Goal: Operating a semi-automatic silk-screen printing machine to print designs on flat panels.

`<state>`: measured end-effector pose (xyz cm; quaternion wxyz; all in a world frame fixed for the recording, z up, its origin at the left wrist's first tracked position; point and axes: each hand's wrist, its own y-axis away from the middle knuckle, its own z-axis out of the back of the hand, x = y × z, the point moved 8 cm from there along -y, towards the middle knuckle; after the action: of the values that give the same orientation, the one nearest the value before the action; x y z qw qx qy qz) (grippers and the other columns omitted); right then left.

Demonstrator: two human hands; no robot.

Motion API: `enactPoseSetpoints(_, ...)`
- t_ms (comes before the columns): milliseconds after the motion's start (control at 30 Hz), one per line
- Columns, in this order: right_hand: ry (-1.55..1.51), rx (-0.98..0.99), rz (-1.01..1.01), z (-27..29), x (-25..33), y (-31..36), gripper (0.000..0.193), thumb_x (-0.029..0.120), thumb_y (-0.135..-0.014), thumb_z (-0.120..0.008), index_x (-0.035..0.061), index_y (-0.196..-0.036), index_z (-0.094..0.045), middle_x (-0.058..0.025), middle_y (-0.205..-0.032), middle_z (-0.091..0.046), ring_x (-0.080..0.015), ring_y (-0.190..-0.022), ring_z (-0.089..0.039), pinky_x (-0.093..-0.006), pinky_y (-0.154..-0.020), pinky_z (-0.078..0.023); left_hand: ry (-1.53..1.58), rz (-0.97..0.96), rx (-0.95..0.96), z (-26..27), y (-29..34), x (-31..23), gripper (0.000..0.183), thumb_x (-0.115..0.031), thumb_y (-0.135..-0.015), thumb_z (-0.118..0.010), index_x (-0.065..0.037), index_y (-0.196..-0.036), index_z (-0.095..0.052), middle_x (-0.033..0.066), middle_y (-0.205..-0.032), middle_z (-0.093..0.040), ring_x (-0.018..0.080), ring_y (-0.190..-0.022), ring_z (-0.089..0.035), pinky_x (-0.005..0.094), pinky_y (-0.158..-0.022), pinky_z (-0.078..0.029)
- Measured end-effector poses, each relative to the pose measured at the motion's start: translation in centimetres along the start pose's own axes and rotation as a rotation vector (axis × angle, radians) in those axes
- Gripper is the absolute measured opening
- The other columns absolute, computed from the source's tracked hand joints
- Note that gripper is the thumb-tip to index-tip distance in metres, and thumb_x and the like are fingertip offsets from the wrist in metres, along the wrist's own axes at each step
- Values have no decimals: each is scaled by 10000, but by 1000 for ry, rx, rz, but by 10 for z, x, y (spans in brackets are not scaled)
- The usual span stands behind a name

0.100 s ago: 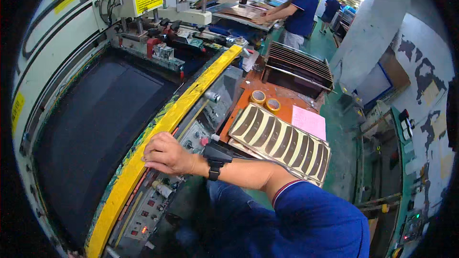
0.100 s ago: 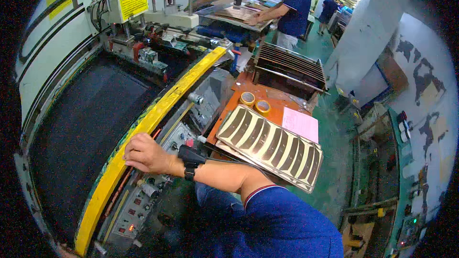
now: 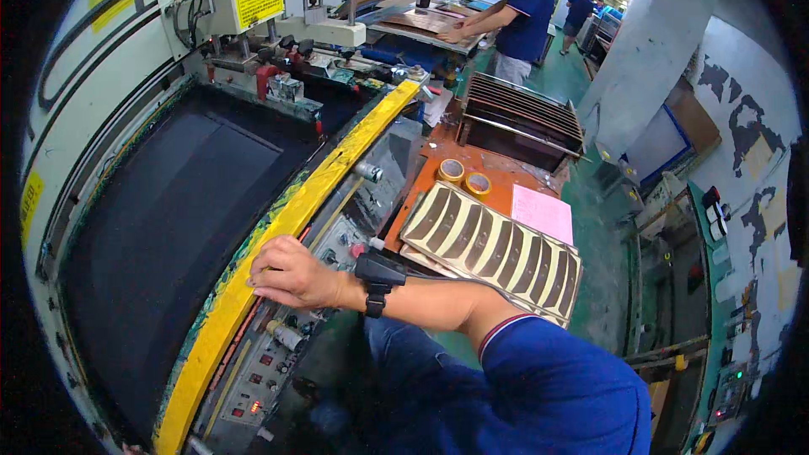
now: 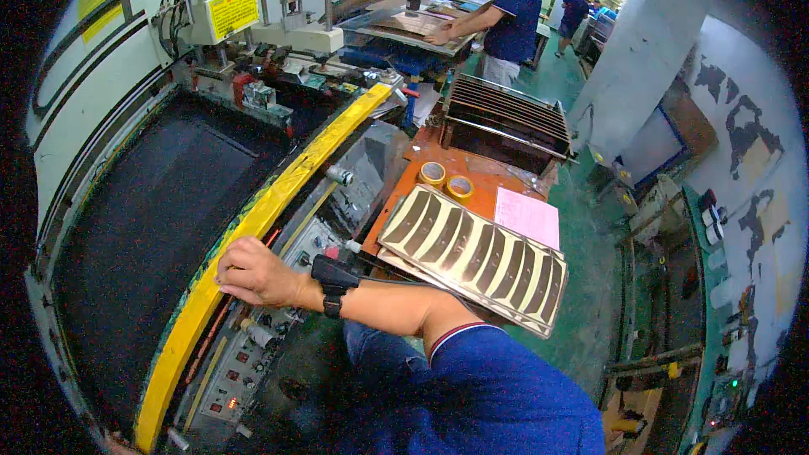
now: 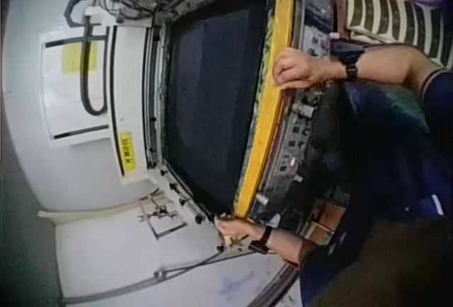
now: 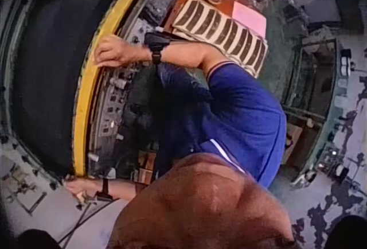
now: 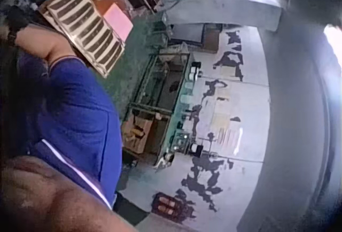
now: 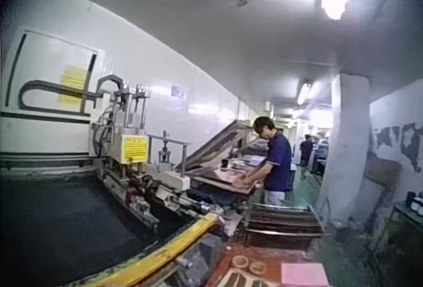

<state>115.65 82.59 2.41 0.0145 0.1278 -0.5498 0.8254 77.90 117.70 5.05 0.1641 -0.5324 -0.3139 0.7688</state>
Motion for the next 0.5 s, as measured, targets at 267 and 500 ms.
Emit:
enactPoseSetpoints(267, 39, 97, 72, 7, 7, -3, 261, 101, -764, -696, 64, -1013, -626, -93, -1056, -575, -298, -1007, -538, -433, -892, -433, 230, -119, 96, -8, -45, 118, 340, -265, -974, -505, 29, -998, -675, 144, -916, -680, 241, -802, -617, 342, -710, -493)
enactPoseSetpoints(500, 220, 199, 231, -4, 22, -21, 349, 82, -693, -667, 38, -1036, -616, -129, -1044, -616, -312, -1018, -572, -452, -914, -446, -229, -603, 185, 8, 36, -39, 253, -178, -852, -497, -2, -954, -648, 144, -1075, -642, 302, -947, -609, 384, -856, -481)
